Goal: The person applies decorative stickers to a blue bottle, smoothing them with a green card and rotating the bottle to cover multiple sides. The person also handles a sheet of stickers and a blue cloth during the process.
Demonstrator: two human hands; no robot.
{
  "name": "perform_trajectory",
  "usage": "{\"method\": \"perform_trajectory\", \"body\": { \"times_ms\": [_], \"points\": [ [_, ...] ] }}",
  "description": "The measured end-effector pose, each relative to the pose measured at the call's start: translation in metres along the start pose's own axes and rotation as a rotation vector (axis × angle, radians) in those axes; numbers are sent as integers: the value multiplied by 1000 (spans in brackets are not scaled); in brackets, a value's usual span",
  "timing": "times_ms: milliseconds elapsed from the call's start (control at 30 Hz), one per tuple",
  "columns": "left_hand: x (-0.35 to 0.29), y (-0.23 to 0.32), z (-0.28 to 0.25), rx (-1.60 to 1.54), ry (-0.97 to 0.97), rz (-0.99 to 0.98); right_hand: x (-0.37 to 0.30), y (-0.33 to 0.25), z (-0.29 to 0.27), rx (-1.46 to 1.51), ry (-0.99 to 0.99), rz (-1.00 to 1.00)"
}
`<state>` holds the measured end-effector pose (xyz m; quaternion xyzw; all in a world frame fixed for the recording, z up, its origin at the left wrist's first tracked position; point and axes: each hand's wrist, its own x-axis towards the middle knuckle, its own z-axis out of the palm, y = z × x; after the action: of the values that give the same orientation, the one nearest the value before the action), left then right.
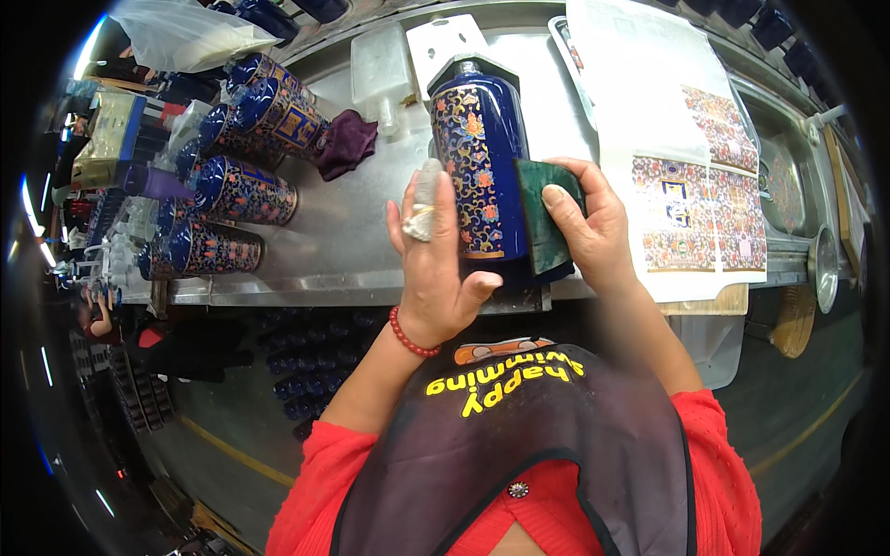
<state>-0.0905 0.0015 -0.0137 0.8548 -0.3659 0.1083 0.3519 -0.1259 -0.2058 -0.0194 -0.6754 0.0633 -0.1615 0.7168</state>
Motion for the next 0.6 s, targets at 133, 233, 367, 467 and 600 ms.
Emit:
{"method": "perform_trajectory", "body": {
  "times_ms": [133, 233, 367, 467, 600],
  "points": [
    [9, 12, 1, 249, -88, 72, 0, -2, -1, -46, 10, 1],
    [17, 17, -5, 224, -124, 139, 0, -5, -2, -126, 6, -80],
    [38, 9, -13, 213, -60, 42, 0, -8, -3, -99, -17, -23],
    [43, 19, -15, 386, -102, 119, 1, -9, -3, -109, -21, -47],
    [50, 30, -15, 406, -224, 165, 1, -9, -4, -115, -23, -17]
  ]
}}
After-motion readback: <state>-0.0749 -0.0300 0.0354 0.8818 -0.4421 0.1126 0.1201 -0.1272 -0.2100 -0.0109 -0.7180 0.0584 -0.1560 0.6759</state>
